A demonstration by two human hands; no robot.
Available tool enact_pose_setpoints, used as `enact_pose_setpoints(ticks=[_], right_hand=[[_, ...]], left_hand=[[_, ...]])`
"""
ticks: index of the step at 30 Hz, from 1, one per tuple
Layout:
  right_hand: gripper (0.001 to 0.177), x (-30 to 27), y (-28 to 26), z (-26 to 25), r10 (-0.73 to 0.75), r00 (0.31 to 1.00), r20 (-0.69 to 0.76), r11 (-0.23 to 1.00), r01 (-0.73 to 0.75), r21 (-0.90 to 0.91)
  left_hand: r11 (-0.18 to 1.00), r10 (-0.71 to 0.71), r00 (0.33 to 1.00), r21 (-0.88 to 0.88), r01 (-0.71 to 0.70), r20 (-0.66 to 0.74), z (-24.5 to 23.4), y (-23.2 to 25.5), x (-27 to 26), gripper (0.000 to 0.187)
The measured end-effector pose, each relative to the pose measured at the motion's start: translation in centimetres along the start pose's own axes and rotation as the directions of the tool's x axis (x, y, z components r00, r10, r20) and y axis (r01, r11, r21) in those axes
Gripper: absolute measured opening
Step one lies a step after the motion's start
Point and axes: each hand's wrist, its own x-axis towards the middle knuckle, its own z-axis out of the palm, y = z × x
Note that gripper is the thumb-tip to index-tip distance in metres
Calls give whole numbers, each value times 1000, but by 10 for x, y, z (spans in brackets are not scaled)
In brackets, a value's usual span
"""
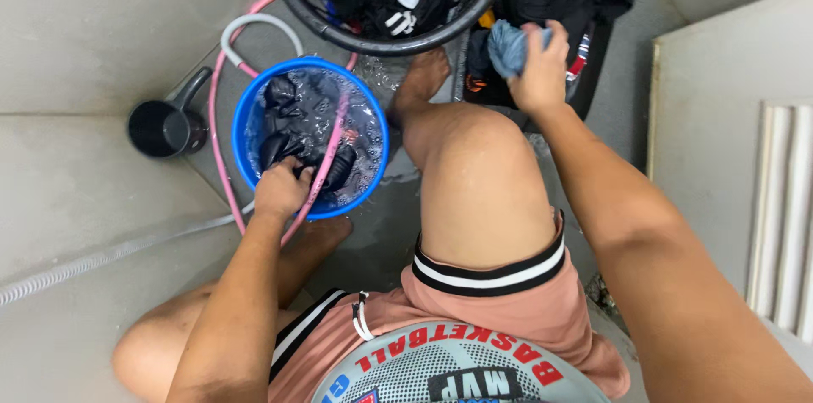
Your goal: The person sits on the floor and hand-washes various pieces of clothing in a blue bucket filled with water. They repeatedly submerge, scrub, and wring out items such as shirts and pants, then place the wet clothes into a black laundry basket beside them.
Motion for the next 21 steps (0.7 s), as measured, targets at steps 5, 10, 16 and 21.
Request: enact_pose_setpoints(ticks=[5, 10, 16, 21], right_hand=[[72, 10, -15, 27, 234, 834, 500, 853, 71, -518], [62, 20, -14, 62, 385, 776, 500, 750, 53, -660], [47, 32, 1, 83, 374, 823, 427, 886, -181, -426], [69, 10, 5, 75, -60, 948, 313, 988, 101, -118]], left_hand=[[979, 200, 919, 41, -197, -339, 1, -2, -5, 31], [926, 183, 863, -213, -312, -471, -16, -12, 4, 26], [842, -76, 899, -511, -173, -431, -51, -9, -12, 27], [591, -186, 872, -760, -269, -453, -86, -1, -31, 27]])
